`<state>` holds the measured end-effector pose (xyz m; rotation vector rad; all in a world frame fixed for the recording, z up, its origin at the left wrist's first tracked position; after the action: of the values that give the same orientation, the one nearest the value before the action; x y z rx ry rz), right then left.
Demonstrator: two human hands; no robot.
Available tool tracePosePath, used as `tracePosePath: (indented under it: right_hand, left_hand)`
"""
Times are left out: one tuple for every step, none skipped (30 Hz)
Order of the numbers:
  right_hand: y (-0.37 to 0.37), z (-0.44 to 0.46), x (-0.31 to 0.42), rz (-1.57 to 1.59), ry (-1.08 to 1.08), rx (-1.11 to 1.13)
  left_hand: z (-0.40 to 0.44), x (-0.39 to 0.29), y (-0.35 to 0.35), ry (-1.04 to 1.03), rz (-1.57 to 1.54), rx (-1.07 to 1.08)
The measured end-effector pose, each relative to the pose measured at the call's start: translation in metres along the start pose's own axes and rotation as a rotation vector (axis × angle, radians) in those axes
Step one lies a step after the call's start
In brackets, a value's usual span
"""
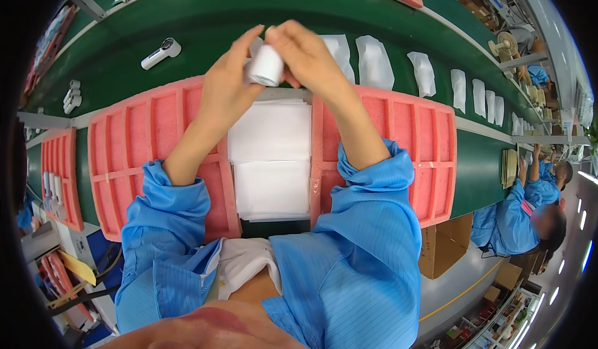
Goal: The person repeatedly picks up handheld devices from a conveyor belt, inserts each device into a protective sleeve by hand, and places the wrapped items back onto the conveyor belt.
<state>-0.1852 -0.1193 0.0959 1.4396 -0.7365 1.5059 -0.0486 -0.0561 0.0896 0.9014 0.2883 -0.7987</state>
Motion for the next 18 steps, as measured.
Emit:
tracePosePath:
  right_hand:
    - [0.002,-0.001,0.003,0.088,-0.043,0.003]
    - [0.012,0.004,0.001,-0.014,0.077,-0.064]
    - [0.014,0.009,-0.002,-0.034,0.198,-0.100]
    - [0.013,0.011,0.000,-0.054,0.320,-0.136]
    - [0.005,0.012,-0.009,0.059,0.207,-0.028]
    - [-0.006,0.011,-0.017,0.172,0.092,0.080]
    - [-0.017,0.009,-0.021,0.286,-0.024,0.185]
    - [-0.023,0.007,-0.022,0.369,-0.061,0.218]
    - [-0.029,0.005,-0.022,0.453,-0.100,0.251]
    - [-0.034,0.002,-0.023,0.535,-0.140,0.285]
    - [-0.037,0.001,-0.024,0.618,-0.180,0.320]
    - [-0.036,0.001,-0.025,0.622,-0.191,0.302]
    - [-0.035,0.002,-0.027,0.626,-0.201,0.285]
    - [-0.034,0.003,-0.028,0.630,-0.210,0.267]
    - [-0.035,0.002,-0.028,0.629,-0.221,0.268]
    - [-0.035,0.002,-0.027,0.627,-0.233,0.270]
    - [-0.036,0.002,-0.027,0.626,-0.243,0.273]
    - [-0.036,0.002,-0.028,0.644,-0.243,0.288]
  left_hand:
    - [0.003,0.002,0.004,0.133,-0.165,0.027]
    - [0.003,0.005,0.005,0.266,-0.331,0.052]
    - [0.003,0.009,0.006,0.224,-0.388,0.024]
    - [0.003,0.013,0.004,0.222,-0.505,0.001]
    - [0.004,0.016,0.002,0.220,-0.621,-0.023]
    - [0.004,0.019,0.000,0.216,-0.737,-0.044]
    - [0.005,0.019,0.001,0.220,-0.753,-0.054]
    - [0.005,0.019,0.003,0.238,-0.743,-0.079]
    - [0.005,0.016,0.006,0.256,-0.733,-0.104]
    - [0.006,0.014,0.009,0.276,-0.723,-0.130]
    - [0.006,0.013,0.013,0.271,-0.600,-0.121]
    - [0.007,0.009,0.017,0.164,-0.482,-0.141]
    - [0.009,0.006,0.019,0.058,-0.363,-0.161]
    - [0.010,0.000,0.021,-0.049,-0.244,-0.181]
    - [0.009,0.000,0.021,-0.055,-0.197,-0.193]
    - [0.007,0.001,0.021,-0.061,-0.150,-0.206]
    - [0.007,0.001,0.021,-0.067,-0.103,-0.220]
    - [0.007,0.001,0.020,-0.081,-0.071,-0.195]
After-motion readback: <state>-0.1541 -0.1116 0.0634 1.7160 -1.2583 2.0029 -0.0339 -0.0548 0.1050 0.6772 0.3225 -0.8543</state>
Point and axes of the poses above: each hand's wrist, its own z-axis towards the middle knuckle, its own y-axis out of the back of the hand, x = y × z, the point moved 5 cm from there along z, towards the middle knuckle, and after that the axes turned 3 degrees about -y, right-handed, at the moved point
